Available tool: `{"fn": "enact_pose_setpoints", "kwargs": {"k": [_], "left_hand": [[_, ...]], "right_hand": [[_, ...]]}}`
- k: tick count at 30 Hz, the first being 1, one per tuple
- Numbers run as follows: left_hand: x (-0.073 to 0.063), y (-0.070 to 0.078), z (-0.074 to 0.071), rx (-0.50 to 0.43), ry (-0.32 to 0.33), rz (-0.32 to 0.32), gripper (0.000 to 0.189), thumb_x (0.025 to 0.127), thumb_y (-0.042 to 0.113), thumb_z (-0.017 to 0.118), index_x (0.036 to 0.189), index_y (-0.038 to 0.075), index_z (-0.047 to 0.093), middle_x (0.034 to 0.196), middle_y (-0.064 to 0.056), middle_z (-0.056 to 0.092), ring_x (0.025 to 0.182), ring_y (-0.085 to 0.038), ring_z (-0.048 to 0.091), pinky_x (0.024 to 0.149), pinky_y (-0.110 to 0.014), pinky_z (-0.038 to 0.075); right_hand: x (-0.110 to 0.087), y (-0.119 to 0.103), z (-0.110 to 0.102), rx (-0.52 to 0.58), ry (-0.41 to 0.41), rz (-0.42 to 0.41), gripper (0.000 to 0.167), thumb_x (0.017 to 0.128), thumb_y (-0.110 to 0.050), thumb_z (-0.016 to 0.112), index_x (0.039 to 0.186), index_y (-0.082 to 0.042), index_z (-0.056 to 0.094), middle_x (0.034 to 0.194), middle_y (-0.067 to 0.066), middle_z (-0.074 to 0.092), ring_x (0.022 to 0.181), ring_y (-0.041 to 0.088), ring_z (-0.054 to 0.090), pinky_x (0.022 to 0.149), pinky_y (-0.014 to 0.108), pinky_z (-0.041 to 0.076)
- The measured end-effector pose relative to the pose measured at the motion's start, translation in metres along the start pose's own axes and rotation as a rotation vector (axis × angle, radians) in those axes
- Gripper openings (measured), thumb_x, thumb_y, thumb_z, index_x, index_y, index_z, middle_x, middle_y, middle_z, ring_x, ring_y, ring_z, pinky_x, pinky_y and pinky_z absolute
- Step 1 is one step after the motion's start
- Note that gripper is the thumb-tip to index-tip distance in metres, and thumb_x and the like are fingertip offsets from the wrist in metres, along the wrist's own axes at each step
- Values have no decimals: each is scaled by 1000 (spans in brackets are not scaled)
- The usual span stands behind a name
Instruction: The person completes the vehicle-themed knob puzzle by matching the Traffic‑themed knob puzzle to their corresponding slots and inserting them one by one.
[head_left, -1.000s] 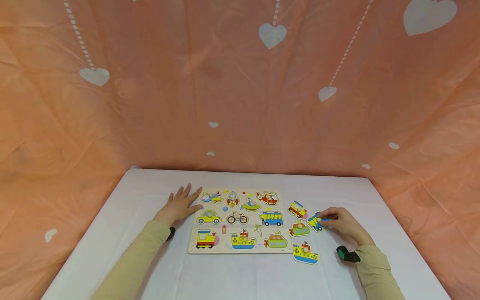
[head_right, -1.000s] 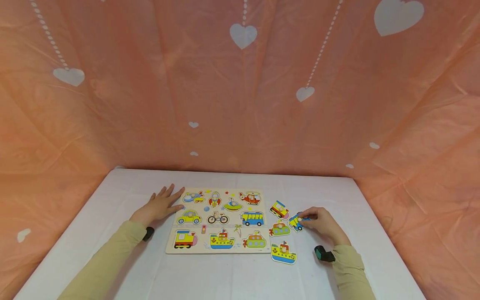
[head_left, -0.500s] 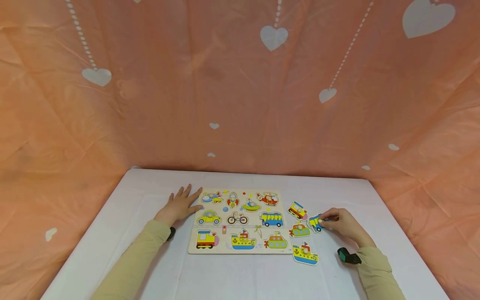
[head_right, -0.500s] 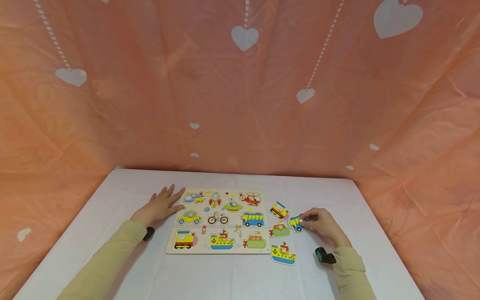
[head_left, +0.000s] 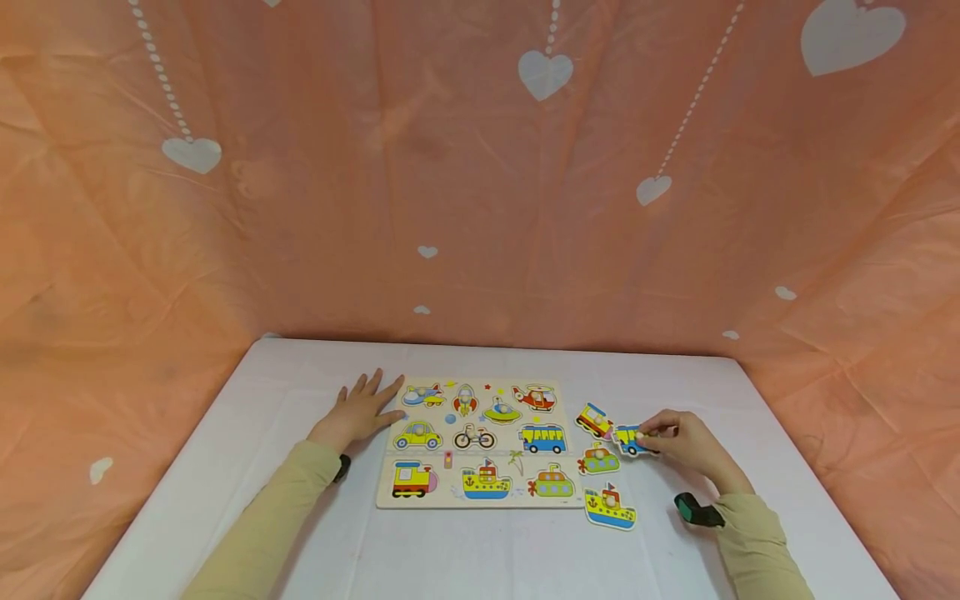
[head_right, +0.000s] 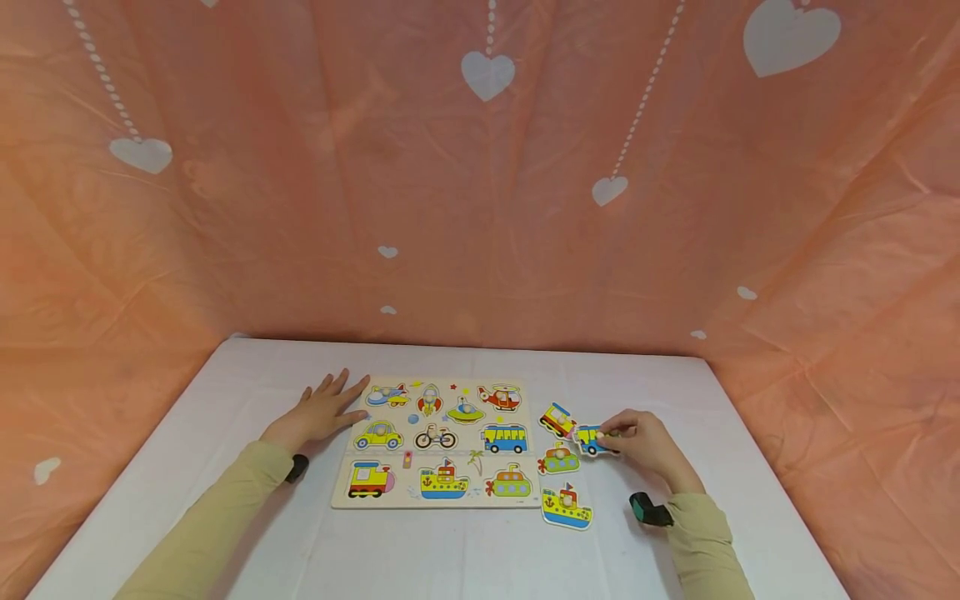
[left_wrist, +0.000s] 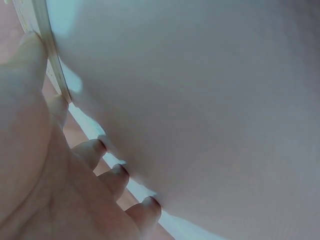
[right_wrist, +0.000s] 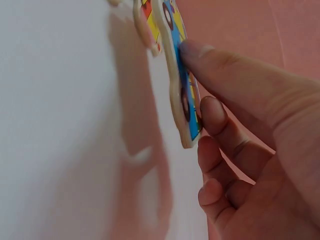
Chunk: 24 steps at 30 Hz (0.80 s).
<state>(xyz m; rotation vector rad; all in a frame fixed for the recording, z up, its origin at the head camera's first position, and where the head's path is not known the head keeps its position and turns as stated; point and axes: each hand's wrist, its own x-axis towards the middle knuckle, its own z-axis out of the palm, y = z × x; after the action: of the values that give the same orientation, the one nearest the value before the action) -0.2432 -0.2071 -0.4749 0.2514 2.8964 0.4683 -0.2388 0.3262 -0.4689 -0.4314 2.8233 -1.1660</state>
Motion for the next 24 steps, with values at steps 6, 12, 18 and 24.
{"fn": "enact_pose_setpoints", "kwargs": {"k": [6, 12, 18, 24], "left_hand": [[-1, 0, -1, 5, 3, 5, 74, 94, 49, 54, 152, 16, 26, 155, -27, 9, 139, -51, 5, 107, -68, 3], [-1, 2, -2, 4, -5, 2, 73, 94, 49, 54, 152, 15, 25, 155, -27, 9, 139, -51, 5, 107, -68, 3], [-1, 3, -2, 8, -9, 0, 73, 94, 49, 54, 153, 16, 25, 155, -27, 9, 139, -50, 5, 107, -67, 3], [0, 2, -2, 11, -9, 1, 74, 94, 49, 55, 153, 15, 25, 155, -27, 9, 139, -50, 5, 107, -67, 3]], "right_hand": [[4, -10, 4, -13, 4, -28, 16, 80, -22, 79, 88, -10, 73, 79, -1, 62, 70, 12, 48, 57, 24, 40], [10, -20, 8, -31, -1, -50, 15, 80, -23, 79, 88, -12, 74, 81, -2, 63, 74, 14, 50, 62, 27, 40], [15, -31, 14, -2, -8, -54, 15, 80, -22, 79, 88, -11, 74, 82, -2, 64, 76, 16, 52, 64, 28, 39], [19, -40, 25, 49, -21, -49, 16, 79, -22, 80, 88, -10, 74, 81, -1, 63, 77, 17, 52, 63, 27, 38]]}}
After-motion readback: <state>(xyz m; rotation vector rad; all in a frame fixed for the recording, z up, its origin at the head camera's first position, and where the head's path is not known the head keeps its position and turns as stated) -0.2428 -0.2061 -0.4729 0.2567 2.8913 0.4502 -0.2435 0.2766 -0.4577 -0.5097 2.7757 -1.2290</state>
